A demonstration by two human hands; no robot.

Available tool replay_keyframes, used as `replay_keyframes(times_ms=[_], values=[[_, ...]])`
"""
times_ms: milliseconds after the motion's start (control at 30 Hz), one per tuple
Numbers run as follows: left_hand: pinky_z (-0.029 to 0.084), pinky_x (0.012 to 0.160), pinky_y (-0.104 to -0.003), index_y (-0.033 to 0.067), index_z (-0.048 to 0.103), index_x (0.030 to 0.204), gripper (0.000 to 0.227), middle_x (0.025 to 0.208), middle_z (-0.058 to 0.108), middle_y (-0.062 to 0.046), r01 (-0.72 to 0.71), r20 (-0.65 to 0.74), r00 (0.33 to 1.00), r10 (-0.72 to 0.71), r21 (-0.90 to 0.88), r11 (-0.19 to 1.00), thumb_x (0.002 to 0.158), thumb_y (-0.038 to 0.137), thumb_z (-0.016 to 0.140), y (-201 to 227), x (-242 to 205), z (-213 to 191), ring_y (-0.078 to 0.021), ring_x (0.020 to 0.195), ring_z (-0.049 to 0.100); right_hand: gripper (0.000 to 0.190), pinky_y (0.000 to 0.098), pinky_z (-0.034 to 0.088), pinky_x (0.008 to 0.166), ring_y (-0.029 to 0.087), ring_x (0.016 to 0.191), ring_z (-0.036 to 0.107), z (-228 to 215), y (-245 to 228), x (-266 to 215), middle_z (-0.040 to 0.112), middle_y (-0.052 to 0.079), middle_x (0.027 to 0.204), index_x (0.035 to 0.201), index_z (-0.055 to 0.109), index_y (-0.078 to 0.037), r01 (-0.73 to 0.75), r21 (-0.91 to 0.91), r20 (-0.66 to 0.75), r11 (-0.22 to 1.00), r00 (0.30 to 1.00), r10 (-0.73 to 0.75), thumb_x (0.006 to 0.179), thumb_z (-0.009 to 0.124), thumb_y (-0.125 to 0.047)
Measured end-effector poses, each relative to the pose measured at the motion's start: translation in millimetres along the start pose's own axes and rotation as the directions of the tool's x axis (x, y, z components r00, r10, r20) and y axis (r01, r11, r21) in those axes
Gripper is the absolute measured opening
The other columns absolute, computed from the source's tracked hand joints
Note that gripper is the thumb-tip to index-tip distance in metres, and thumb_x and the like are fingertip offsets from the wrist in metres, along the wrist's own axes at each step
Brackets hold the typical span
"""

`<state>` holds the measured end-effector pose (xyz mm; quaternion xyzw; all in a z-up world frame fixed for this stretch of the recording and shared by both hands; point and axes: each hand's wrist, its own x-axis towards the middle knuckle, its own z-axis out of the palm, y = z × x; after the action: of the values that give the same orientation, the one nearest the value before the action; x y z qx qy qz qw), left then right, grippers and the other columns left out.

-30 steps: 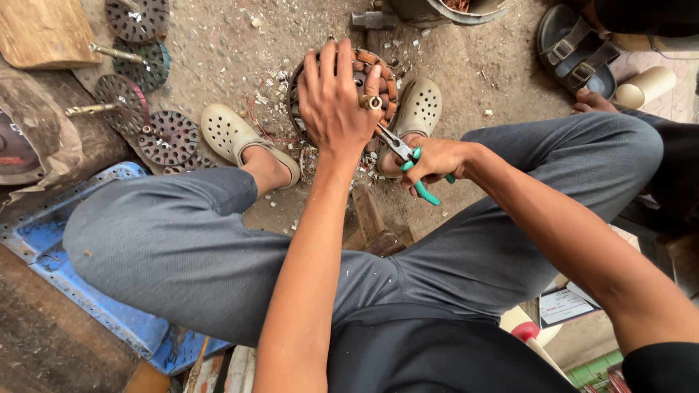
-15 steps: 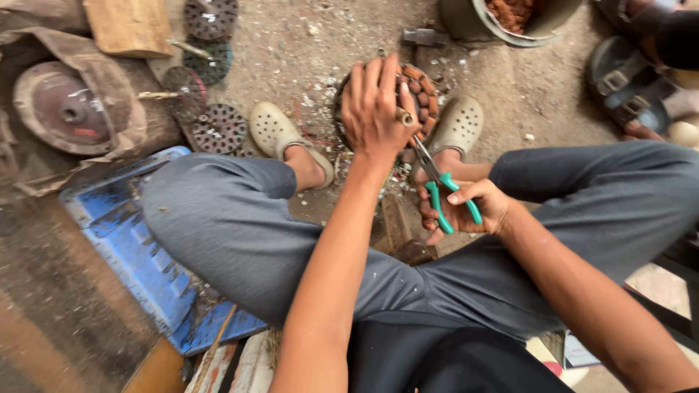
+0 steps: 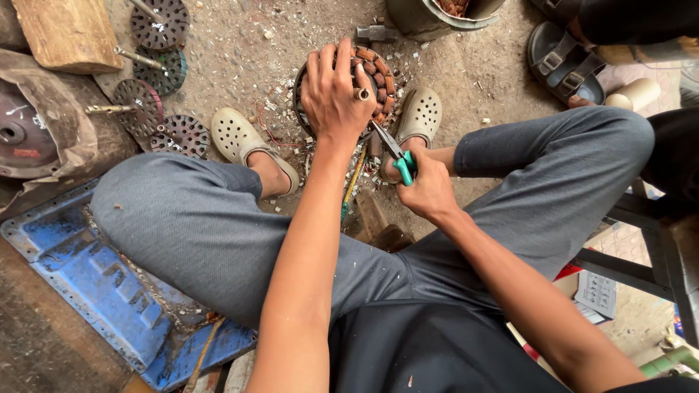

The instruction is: The person sits on the floor and uses pliers to pull copper windings out of the slots of a motor stator. They repeatedly grip the copper coils and pull them out, dropping the removed copper into a nearby bucket.

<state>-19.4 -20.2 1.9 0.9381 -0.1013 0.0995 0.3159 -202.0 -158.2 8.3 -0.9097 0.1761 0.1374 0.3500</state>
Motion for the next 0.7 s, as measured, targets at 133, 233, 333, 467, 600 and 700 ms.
replay_keyframes(times_ms=[133, 233, 333, 467, 600, 700], values=[[0.054, 0.091, -0.049, 0.0082, 0.064, 0.126, 0.041, 0.119, 0.064, -0.01, -0.002, -0.016, 1.0, 0.001, -0.013, 1.0, 0.089, 0.024, 0.064, -2.3, -0.3, 0.5, -0.0302, 0.112, 0.061, 0.04, 0.0523, 0.052, 0.07, 0.043, 0.082, 0.068, 8.5, -17.1, 7.5, 0.07, 0.021, 0.087, 0.113, 0.059, -0.007, -0.028, -0.159, -0.161, 0.987, 0.987, 0.002, 0.077, 0.072, -0.016], [0.055, 0.09, -0.047, 0.0079, 0.064, 0.126, 0.038, 0.117, 0.063, -0.011, -0.015, -0.003, 1.0, 0.015, -0.003, 1.0, 0.091, 0.024, 0.064, -3.6, -2.3, 3.3, -0.0311, 0.113, 0.062, 0.037, 0.0516, 0.053, 0.071, 0.041, 0.084, 0.069, 14.3, -22.3, 4.3, 0.07, 0.019, 0.09, 0.112, 0.058, -0.008, 0.005, -0.164, -0.248, 0.986, 0.968, -0.046, 0.084, 0.074, -0.026], [0.056, 0.089, -0.048, 0.0086, 0.063, 0.125, 0.039, 0.117, 0.064, -0.01, 0.009, -0.011, 1.0, -0.009, -0.001, 1.0, 0.089, 0.024, 0.065, -2.8, 3.1, 7.2, -0.03, 0.112, 0.063, 0.036, 0.0503, 0.053, 0.075, 0.039, 0.092, 0.069, 5.7, -27.3, 8.3, 0.07, 0.017, 0.099, 0.112, 0.06, -0.009, -0.018, -0.155, -0.226, 0.988, 0.974, -0.017, 0.083, 0.072, -0.027], [0.055, 0.087, -0.048, 0.0086, 0.063, 0.124, 0.038, 0.117, 0.064, -0.011, 0.01, -0.007, 1.0, -0.01, 0.037, 0.999, 0.089, 0.024, 0.064, -4.7, 2.0, 10.6, -0.03, 0.112, 0.063, 0.036, 0.0506, 0.052, 0.08, 0.038, 0.1, 0.067, -11.4, -38.2, 2.4, 0.069, 0.015, 0.11, 0.114, 0.063, -0.008, -0.044, -0.114, -0.18, 0.992, 0.983, 0.023, 0.086, 0.071, -0.029], [0.055, 0.089, -0.048, 0.009, 0.063, 0.124, 0.038, 0.118, 0.064, -0.01, 0.014, -0.008, 1.0, -0.014, 0.028, 1.0, 0.09, 0.024, 0.065, -3.1, 0.9, 9.4, -0.0301, 0.114, 0.063, 0.032, 0.0519, 0.049, 0.08, 0.038, 0.103, 0.064, -20.1, -47.9, -3.7, 0.068, 0.014, 0.109, 0.115, 0.067, -0.013, -0.185, -0.117, -0.096, 0.976, 0.98, 0.174, 0.092, 0.067, -0.035], [0.055, 0.09, -0.048, 0.0086, 0.063, 0.125, 0.039, 0.119, 0.064, -0.01, 0.018, -0.002, 1.0, -0.018, -0.003, 1.0, 0.09, 0.024, 0.065, -1.7, 2.6, 7.5, -0.0306, 0.114, 0.063, 0.028, 0.0536, 0.048, 0.083, 0.038, 0.105, 0.065, -14.6, -37.7, -1.7, 0.071, 0.013, 0.11, 0.115, 0.065, -0.011, -0.23, -0.174, 0.018, 0.958, 0.972, 0.236, 0.1, 0.062, -0.035]])
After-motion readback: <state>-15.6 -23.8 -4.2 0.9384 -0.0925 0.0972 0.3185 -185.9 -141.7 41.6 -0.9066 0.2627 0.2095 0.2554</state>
